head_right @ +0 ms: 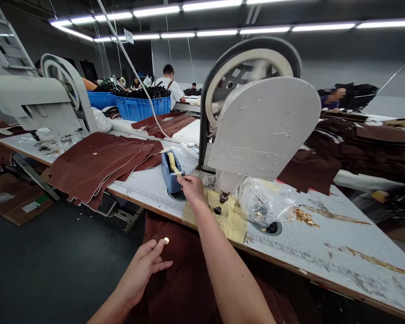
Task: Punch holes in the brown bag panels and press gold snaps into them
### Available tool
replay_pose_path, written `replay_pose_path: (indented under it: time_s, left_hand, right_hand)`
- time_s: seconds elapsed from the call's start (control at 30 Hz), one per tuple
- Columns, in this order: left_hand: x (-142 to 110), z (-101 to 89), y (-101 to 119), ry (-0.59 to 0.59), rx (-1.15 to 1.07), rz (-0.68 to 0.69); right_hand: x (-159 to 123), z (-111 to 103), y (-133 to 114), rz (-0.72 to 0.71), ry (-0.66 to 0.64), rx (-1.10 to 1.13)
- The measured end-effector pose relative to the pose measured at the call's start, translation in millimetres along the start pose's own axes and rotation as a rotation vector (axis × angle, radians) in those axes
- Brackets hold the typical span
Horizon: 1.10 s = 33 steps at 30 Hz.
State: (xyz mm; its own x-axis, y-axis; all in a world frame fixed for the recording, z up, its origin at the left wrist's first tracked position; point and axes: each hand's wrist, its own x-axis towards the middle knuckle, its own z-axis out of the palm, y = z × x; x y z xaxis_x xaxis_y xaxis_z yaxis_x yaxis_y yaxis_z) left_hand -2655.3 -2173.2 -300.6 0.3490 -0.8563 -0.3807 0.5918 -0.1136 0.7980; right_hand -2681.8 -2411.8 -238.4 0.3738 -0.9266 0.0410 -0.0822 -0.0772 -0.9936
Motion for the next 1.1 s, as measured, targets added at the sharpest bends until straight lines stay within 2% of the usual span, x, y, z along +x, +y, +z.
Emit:
replay_pose_path:
  time_s: [0.07,0.13,0.2,0.33,0.43,0.53,0.7,0.87,0.93,1.0,1.07,1.1]
  left_hand:
    - [1.9,-0.2,3.1,-0.020,0.023,0.029]
    - [3.3,-2.5,5.2,-0.035,0.028,0.049]
    - [3.1,-5.9,7.0,-0.061,0.035,0.060]
    - [-0.5,-7.5,10.5,-0.148,0.106,0.097]
    - [-3.5,-2.6,10.3,-0.172,0.169,0.133]
    - [-6.0,2.0,7.7,-0.175,0.220,0.155]
    - [-8.8,1.4,6.2,-0.182,0.284,0.167]
    - [-9.3,2.0,-1.0,-0.179,0.362,0.201]
    - [-15.9,0.6,1.1,-0.109,0.460,0.238]
    - [-27.3,-8.1,15.4,0.061,0.644,0.314]
    - [-36.7,-26.3,43.3,0.276,0.847,0.457]
    - [-38.0,-37.3,60.5,0.355,0.917,0.547]
  right_hand:
    - [-4.9,-7.0,3.6,-0.015,0.020,0.008]
    - [-23.3,-16.5,6.9,-0.008,0.003,0.028]
    - [-55.4,-27.0,8.9,-0.025,-0.120,0.032]
    - [-129.4,-44.7,11.3,-0.116,-0.489,-0.139]
    - [-160.4,-50.8,15.6,-0.225,-0.543,-0.325]
    - [-167.0,-53.1,19.4,-0.299,-0.535,-0.396]
    - [-165.1,-53.8,17.7,-0.307,-0.532,-0.441]
    - [-167.1,-46.6,18.0,-0.215,-0.483,-0.635]
    - [-168.7,-50.6,16.9,-0.179,-0.427,-0.750]
    - [-168.4,-66.2,11.7,-0.190,-0.393,-0.758]
    - [-162.1,-95.4,1.5,-0.235,-0.331,-0.689]
    - [-155.4,-114.4,-5.0,-0.265,-0.255,-0.675]
